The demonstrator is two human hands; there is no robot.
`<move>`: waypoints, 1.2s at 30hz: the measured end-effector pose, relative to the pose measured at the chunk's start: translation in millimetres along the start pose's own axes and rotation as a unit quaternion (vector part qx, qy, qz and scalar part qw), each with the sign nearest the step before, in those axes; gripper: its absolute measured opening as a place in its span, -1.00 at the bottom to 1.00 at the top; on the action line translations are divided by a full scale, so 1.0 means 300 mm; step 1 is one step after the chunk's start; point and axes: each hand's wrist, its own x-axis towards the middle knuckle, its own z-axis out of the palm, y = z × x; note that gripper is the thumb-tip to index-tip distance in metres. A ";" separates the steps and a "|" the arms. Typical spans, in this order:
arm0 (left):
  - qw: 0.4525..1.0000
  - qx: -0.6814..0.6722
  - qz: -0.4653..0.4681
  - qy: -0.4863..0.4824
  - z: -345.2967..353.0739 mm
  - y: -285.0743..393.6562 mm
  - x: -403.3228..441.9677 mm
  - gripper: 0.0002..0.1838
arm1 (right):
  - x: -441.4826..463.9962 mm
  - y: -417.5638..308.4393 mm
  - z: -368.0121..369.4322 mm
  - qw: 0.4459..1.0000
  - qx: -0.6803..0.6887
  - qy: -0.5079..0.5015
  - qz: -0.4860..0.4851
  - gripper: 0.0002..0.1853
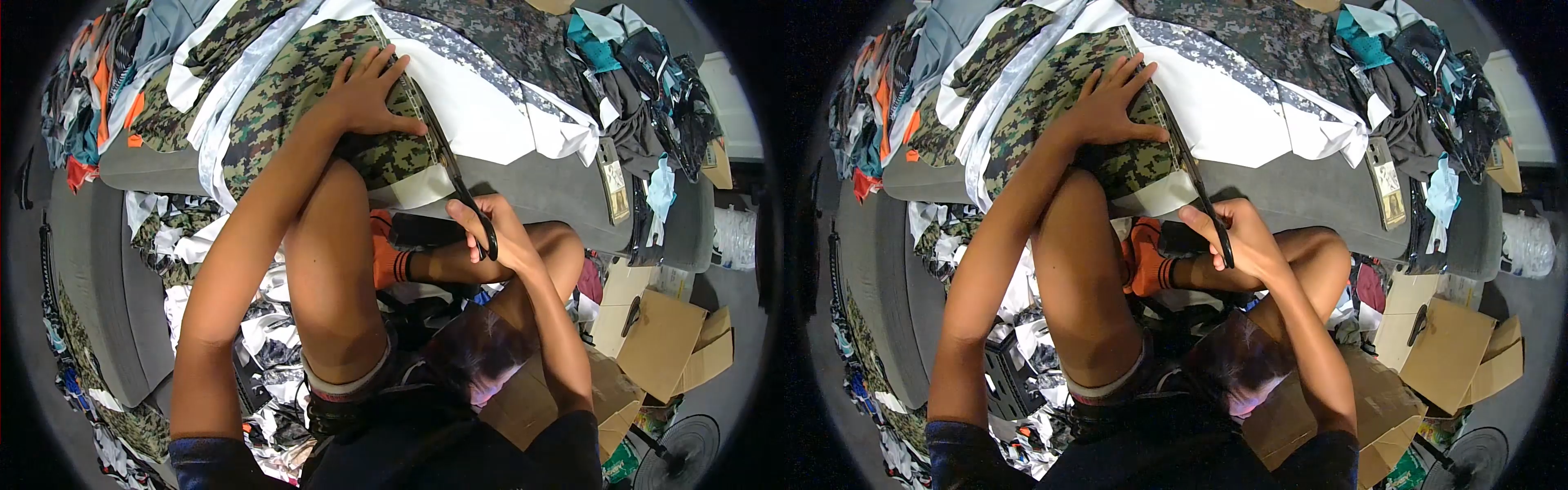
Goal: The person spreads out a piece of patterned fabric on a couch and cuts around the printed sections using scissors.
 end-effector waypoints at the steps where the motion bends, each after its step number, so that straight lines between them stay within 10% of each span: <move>1: 1.000 0.004 0.001 0.000 0.001 0.001 0.001 0.25 | -0.002 0.000 0.002 1.000 -0.006 0.005 0.002 -0.41; 36: 0.999 0.020 -0.014 -0.032 -0.002 0.007 0.013 0.28 | -0.010 0.004 0.007 1.000 -0.007 0.027 0.013 -0.42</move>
